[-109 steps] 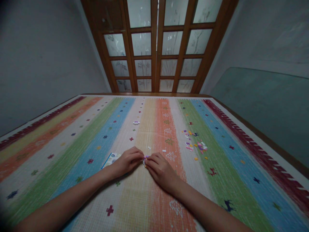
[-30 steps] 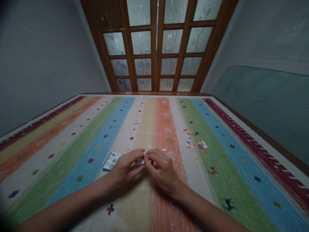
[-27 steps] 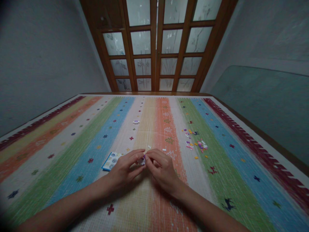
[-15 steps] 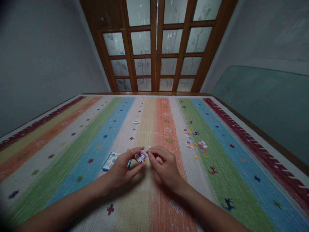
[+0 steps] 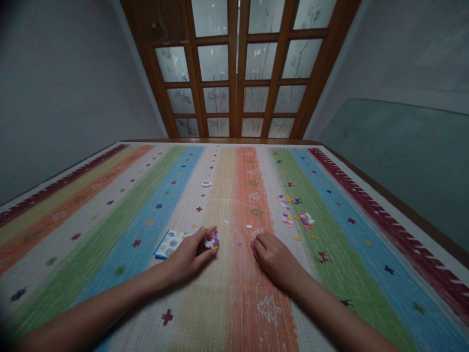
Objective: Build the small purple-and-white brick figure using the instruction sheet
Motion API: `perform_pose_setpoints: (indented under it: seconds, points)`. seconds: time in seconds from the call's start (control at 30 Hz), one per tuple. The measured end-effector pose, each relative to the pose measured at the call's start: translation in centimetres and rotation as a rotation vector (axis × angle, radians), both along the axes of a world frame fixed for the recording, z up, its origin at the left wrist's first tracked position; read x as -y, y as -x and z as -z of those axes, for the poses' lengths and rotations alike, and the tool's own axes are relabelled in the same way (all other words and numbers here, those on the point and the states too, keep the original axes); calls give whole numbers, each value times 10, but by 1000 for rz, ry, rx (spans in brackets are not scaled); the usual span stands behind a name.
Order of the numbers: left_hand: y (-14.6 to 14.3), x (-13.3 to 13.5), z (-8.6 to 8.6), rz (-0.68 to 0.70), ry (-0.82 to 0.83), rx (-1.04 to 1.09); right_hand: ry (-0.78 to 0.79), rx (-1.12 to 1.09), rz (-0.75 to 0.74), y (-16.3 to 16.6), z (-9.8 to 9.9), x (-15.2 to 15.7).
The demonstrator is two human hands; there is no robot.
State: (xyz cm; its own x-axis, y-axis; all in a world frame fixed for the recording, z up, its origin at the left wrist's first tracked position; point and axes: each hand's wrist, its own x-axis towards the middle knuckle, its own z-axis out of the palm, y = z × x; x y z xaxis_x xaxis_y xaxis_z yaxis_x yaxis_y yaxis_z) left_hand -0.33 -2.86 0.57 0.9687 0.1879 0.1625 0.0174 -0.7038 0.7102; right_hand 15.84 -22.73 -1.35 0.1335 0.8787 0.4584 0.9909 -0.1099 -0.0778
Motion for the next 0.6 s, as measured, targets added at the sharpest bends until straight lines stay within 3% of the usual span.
perform_pose_setpoints:
  seconds: [0.33, 0.6]
  points:
    - [6, -9, 15, 87, -149, 18, 23, -145, -2, 5, -5, 1]
    - [19, -13, 5, 13, -140, 111, -48, -339, -33, 4, -11, 0]
